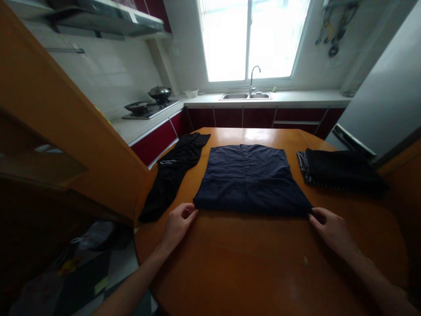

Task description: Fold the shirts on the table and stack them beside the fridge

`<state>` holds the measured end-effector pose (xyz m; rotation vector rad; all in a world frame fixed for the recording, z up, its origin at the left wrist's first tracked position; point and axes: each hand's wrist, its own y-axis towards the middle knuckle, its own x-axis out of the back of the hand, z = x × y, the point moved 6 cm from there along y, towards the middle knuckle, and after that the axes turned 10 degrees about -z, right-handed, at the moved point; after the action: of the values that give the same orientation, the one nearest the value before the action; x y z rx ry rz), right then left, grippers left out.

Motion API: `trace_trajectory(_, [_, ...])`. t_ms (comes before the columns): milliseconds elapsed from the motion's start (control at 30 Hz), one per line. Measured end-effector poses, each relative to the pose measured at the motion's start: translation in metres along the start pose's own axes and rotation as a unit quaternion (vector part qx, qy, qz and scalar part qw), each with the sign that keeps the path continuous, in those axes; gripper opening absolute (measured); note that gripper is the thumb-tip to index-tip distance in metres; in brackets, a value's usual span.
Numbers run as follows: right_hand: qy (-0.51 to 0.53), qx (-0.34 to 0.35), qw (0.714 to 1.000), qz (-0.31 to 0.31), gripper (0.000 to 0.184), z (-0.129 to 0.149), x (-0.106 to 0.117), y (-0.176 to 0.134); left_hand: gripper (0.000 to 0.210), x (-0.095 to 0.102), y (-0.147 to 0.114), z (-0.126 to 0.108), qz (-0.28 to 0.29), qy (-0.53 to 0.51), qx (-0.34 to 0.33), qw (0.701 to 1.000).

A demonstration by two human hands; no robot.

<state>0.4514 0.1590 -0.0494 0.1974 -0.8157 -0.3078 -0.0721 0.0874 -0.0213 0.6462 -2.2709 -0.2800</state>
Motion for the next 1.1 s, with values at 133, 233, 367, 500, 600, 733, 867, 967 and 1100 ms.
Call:
trace_trajectory(133, [-0.018,-0.011,0.999,-0.047,0.033,0.001,0.008,-0.011,0.025,0.003,0.001,-0.01,-0.016,0.009,-0.034,0.999])
trace_trajectory(233, [-0.032,0.029,0.998,-0.04,0.032,0.008,0.009,-0.018,0.027,0.002,0.004,-0.016,-0.011,0.026,-0.055,0.998])
trace_trajectory(367, [-0.035,0.054,0.998,-0.019,0.032,0.012,0.005,-0.019,0.028,-0.004,0.008,-0.021,0.007,0.055,-0.078,0.995])
trace_trajectory(500, [-0.074,0.054,0.996,-0.017,0.032,0.01,0.003,-0.015,0.026,0.003,0.011,-0.022,-0.01,0.065,-0.076,0.995])
trace_trajectory(600, [-0.1,0.065,0.993,-0.008,0.032,0.01,0.002,-0.014,0.024,0.01,0.012,-0.021,-0.019,0.061,-0.073,0.995])
trace_trajectory(733, [-0.125,0.075,0.989,-0.008,0.03,0.003,0.0,-0.012,0.024,0.011,0.012,-0.009,-0.021,0.052,-0.051,0.997])
trace_trajectory(867, [-0.155,0.055,0.986,-0.014,0.028,-0.006,0.005,-0.01,0.024,0.008,0.012,0.008,0.045,0.061,-0.008,0.997])
trace_trajectory(967, [-0.184,0.073,0.98,-0.039,0.033,0.01,0.008,-0.008,0.027,0.01,0.019,-0.004,0.049,0.129,-0.04,0.99])
trace_trajectory(1100, [-0.131,0.188,0.972,-0.057,0.047,0.088,-0.019,-0.007,0.035,-0.019,0.035,-0.069,-0.006,0.156,-0.173,0.973])
